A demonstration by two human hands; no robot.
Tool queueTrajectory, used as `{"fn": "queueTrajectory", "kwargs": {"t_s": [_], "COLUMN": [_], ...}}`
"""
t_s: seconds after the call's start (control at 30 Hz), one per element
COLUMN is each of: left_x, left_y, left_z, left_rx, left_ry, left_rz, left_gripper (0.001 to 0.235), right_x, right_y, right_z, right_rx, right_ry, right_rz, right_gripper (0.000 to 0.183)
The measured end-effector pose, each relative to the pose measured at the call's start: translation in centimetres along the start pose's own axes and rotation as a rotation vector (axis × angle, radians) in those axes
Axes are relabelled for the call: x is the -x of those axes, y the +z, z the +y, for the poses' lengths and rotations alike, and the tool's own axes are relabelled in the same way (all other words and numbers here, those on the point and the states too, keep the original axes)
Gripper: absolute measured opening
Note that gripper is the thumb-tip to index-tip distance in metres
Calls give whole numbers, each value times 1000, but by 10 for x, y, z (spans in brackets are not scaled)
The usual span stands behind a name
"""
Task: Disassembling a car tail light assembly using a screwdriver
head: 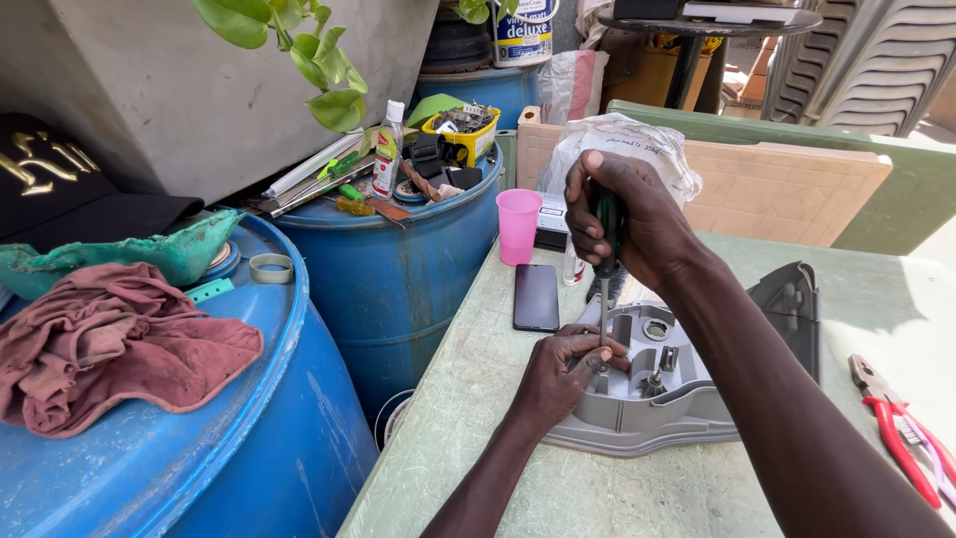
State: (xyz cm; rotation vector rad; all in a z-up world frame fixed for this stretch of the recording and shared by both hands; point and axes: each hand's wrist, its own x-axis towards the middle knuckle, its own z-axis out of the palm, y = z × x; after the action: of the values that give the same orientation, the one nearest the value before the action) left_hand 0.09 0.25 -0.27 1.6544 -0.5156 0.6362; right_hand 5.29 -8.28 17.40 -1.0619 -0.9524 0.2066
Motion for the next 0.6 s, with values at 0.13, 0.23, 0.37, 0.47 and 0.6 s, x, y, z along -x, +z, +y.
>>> {"fn": "queueTrajectory", "kwargs": {"t_s": [0.13, 0.23, 0.37, 0.47, 0.6], "left_x": [1, 2, 2, 1, 2], "left_y": [0, -1, 0, 0, 1], "left_z": [-3, -3, -7, -5, -3], "left_rx": [-16, -25, -32, -29, -24], "left_ry": [0, -8, 6, 6, 14], "left_rz": [-8, -17, -11, -11, -15], "left_gripper": [15, 15, 14, 14, 14], "right_x": [-2, 3, 2, 4, 6], "right_y": [-6, 1, 6, 13, 15], "right_z": [2, 1, 2, -2, 0], "right_rx": [-54, -37, 68, 140, 180], "right_ry": [3, -16, -52, -60, -74], "right_rz": [10, 92, 218, 281, 334], "right_gripper": [27, 32, 37, 36, 34]}}
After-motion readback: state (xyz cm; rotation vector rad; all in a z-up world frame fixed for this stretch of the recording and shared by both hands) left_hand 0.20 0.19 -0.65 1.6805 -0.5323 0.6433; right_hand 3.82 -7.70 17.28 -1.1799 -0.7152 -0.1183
